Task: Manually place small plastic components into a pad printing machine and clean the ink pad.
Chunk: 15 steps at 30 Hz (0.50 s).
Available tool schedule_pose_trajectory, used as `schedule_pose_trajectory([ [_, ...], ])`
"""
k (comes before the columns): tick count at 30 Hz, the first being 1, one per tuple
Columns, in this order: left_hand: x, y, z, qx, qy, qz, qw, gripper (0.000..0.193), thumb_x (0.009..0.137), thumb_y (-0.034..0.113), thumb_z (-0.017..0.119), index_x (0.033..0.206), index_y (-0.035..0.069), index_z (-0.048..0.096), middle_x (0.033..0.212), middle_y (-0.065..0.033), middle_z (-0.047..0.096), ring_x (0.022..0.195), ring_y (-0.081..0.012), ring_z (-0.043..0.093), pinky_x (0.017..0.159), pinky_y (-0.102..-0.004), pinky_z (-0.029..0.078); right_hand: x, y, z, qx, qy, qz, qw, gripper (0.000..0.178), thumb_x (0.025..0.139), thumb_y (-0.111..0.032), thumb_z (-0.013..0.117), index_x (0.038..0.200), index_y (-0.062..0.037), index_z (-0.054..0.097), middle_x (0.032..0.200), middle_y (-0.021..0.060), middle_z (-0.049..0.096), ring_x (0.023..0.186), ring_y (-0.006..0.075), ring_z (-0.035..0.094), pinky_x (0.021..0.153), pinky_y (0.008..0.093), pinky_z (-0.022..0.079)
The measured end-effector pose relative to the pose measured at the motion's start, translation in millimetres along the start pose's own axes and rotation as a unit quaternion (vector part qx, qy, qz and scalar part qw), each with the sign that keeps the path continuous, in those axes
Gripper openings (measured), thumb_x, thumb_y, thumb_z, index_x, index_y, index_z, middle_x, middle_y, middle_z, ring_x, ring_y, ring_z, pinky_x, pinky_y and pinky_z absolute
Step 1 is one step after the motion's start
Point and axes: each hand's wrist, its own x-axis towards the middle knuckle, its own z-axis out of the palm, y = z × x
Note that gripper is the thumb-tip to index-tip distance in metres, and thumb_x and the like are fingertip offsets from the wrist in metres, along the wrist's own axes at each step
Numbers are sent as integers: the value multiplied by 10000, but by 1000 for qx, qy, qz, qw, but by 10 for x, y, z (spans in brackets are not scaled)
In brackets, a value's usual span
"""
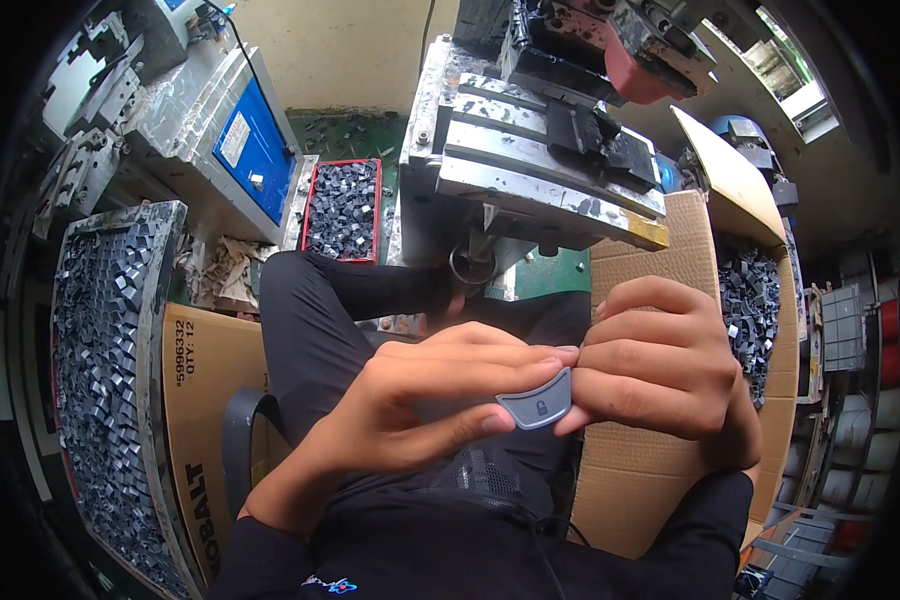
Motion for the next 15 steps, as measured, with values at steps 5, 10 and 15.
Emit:
schedule_pose_trajectory([
  [5,-69,53,3,50,-5,38,998,411,949,238,786,1251,-37,752,1278,-255,736,1179,-374,702,1012,-461,542,25,-41,-16,-6,-13,-14,1000,254,845,-236,859,875,-37,703,772,34,662,662,175,638,684,319,519],
  [10,-84,97,13,116,-10,77,990,437,885,294,829,1183,-22,781,1267,-251,740,1142,-372,717,977,-439,551,27,-58,-7,-7,-16,-19,1000,260,853,-250,851,890,-37,706,796,41,675,680,176,646,703,325,533],
  [15,-72,74,24,125,-9,90,988,425,830,286,869,1122,-14,792,1244,-245,750,1113,-366,723,947,-428,560,6,-52,-13,-9,-14,-19,1000,257,848,-248,840,895,-35,703,810,47,683,681,181,647,714,328,536],
])
